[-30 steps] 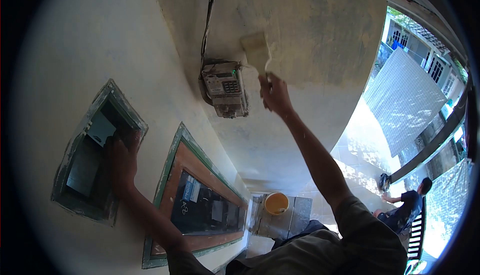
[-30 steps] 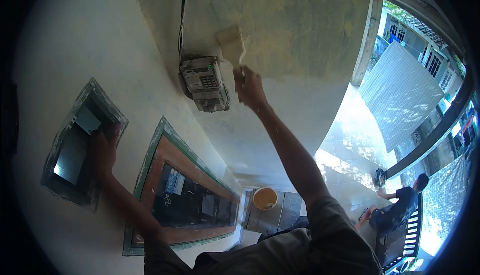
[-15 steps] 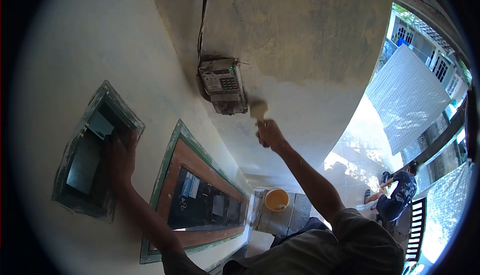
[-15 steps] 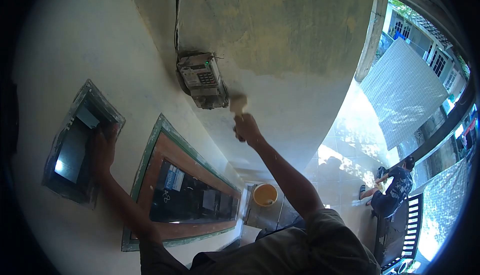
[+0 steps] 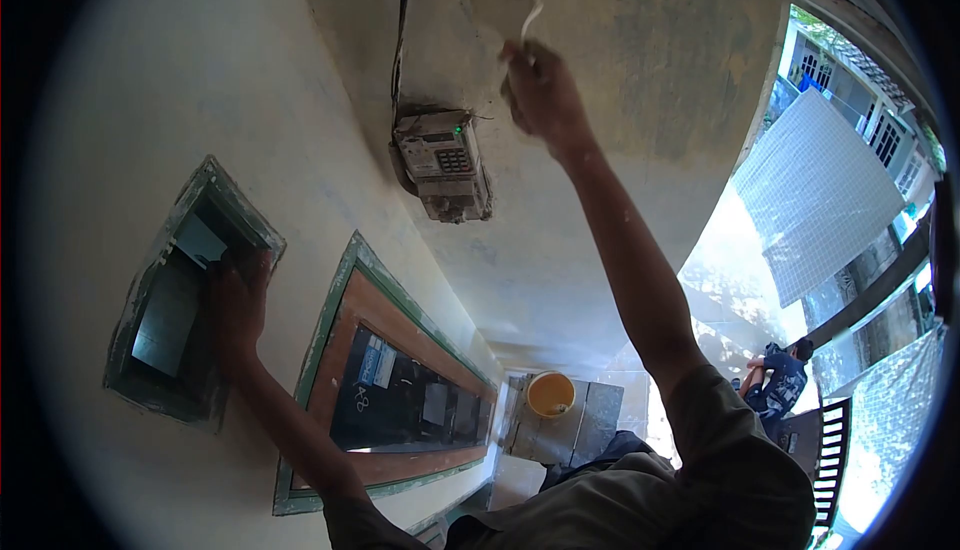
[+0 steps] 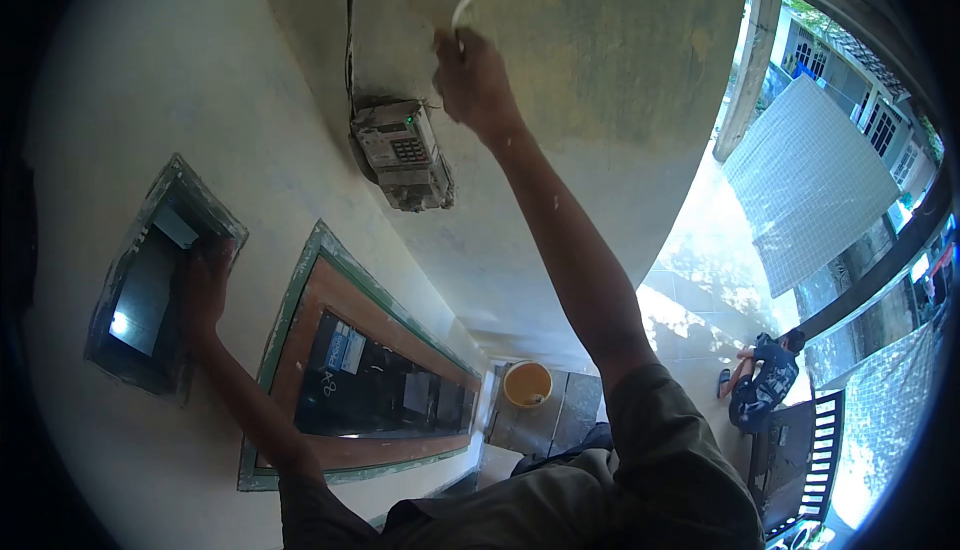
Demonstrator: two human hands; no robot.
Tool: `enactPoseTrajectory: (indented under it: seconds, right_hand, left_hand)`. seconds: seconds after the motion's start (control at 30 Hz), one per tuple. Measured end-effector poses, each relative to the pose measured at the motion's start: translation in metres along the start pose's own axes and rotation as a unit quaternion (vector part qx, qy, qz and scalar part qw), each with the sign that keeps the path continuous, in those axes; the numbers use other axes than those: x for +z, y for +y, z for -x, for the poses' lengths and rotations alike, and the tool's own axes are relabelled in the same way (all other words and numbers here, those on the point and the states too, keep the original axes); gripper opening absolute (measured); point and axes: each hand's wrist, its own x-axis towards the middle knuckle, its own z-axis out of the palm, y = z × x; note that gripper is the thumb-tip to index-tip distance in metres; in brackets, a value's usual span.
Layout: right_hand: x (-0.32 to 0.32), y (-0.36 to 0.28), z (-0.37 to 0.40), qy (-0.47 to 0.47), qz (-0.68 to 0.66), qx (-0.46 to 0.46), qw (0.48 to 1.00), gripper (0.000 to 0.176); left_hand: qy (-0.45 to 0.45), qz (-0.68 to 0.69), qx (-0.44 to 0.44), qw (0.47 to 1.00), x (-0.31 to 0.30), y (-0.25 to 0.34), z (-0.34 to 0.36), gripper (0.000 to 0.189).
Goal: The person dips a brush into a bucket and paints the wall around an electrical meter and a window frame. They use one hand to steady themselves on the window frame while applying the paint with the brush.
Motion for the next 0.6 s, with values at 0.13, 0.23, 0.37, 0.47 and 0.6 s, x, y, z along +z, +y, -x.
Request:
enactPoseTrajectory:
  seconds: [0.13, 0.23, 0.37, 0.47, 0.6]
  right_hand:
    - [0.003, 0.128, 0.029, 0.063, 0.265, -0.105, 0.956, 0.034]
    - [0.005, 0.206, 0.092, 0.063, 0.314, -0.104, 0.942, 0.036]
    - [0.0, 0.221, 0.172, -0.113, 0.142, 0.325, 0.928, 0.037]
    - [-0.003, 0.267, 0.217, -0.086, 0.024, 0.408, 0.909, 0.039]
    - [0.003, 0.265, 0.202, -0.068, 0.02, 0.463, 0.884, 0.041]
  left_hand:
    - [0.003, 0.013, 0.004, 1.0, 0.004, -0.003, -0.002, 0.073]
    - [0.037, 0.007, 0.027, 0.999, 0.007, -0.004, -0.003, 0.072]
    - [0.01, 0.02, 0.017, 1.0, -0.009, 0.01, 0.003, 0.071]
    - [0.009, 0.022, 0.012, 1.0, -0.009, 0.01, 0.003, 0.071]
    - [0.033, -0.01, 0.015, 0.999, 0.003, -0.002, 0.0, 0.065]
